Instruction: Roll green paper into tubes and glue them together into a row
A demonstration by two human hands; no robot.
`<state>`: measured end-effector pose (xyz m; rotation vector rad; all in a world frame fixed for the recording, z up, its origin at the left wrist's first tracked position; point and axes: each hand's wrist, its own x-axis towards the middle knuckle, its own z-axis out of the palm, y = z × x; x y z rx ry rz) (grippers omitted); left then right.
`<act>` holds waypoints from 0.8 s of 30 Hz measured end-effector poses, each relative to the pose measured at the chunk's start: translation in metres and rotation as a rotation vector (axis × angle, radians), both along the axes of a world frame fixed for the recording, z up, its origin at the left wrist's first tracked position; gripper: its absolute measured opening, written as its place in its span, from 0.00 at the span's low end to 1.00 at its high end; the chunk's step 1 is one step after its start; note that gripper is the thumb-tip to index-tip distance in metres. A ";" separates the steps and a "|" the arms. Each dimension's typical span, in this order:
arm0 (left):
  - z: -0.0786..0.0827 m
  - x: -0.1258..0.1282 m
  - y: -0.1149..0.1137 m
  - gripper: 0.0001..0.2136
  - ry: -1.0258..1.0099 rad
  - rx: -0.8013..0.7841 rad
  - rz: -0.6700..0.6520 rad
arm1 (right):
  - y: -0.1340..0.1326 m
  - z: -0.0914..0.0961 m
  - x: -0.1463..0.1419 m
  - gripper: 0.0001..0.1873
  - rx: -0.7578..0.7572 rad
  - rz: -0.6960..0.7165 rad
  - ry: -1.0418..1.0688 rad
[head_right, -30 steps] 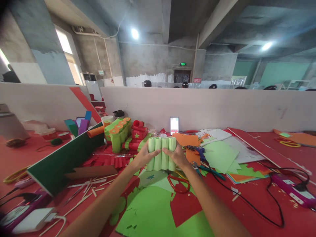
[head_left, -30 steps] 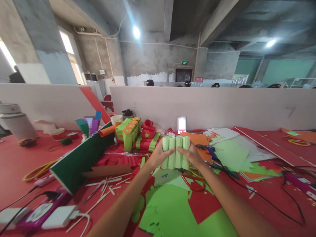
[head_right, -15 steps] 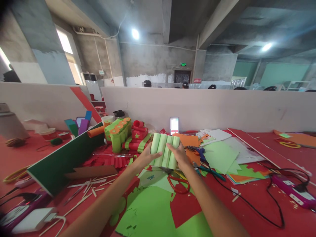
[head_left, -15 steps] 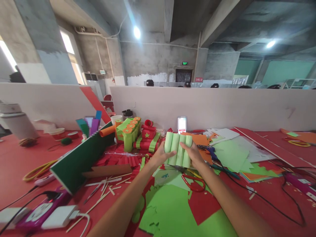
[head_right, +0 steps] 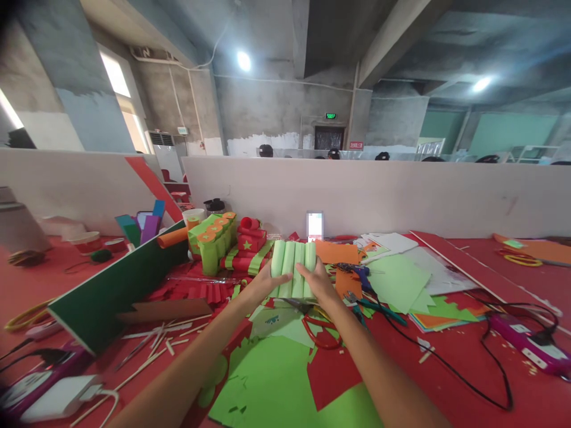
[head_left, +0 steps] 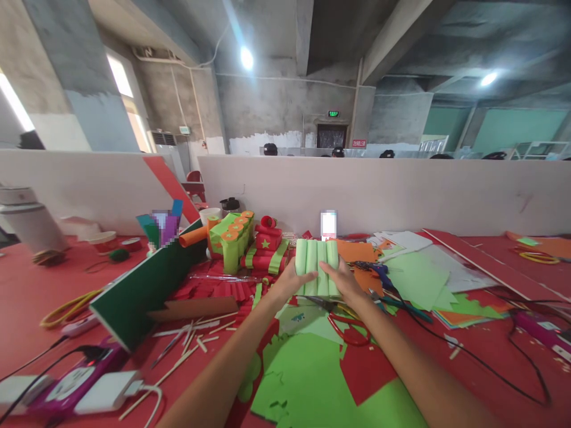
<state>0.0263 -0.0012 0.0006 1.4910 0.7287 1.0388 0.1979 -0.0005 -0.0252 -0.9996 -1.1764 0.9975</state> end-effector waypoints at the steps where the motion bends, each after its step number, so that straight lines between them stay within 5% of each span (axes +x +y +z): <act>1: 0.000 0.000 0.000 0.29 0.004 -0.005 0.014 | 0.000 0.001 0.000 0.28 -0.003 0.013 0.001; 10: 0.003 -0.003 0.002 0.30 -0.063 -0.241 0.154 | -0.001 0.008 0.009 0.23 -0.083 0.141 0.155; 18: -0.018 -0.011 0.022 0.24 0.020 -0.198 0.211 | 0.011 0.001 0.027 0.13 -0.127 0.148 0.156; 24: -0.019 -0.015 0.025 0.23 0.058 -0.219 0.250 | 0.009 0.001 0.030 0.11 -0.164 0.244 0.086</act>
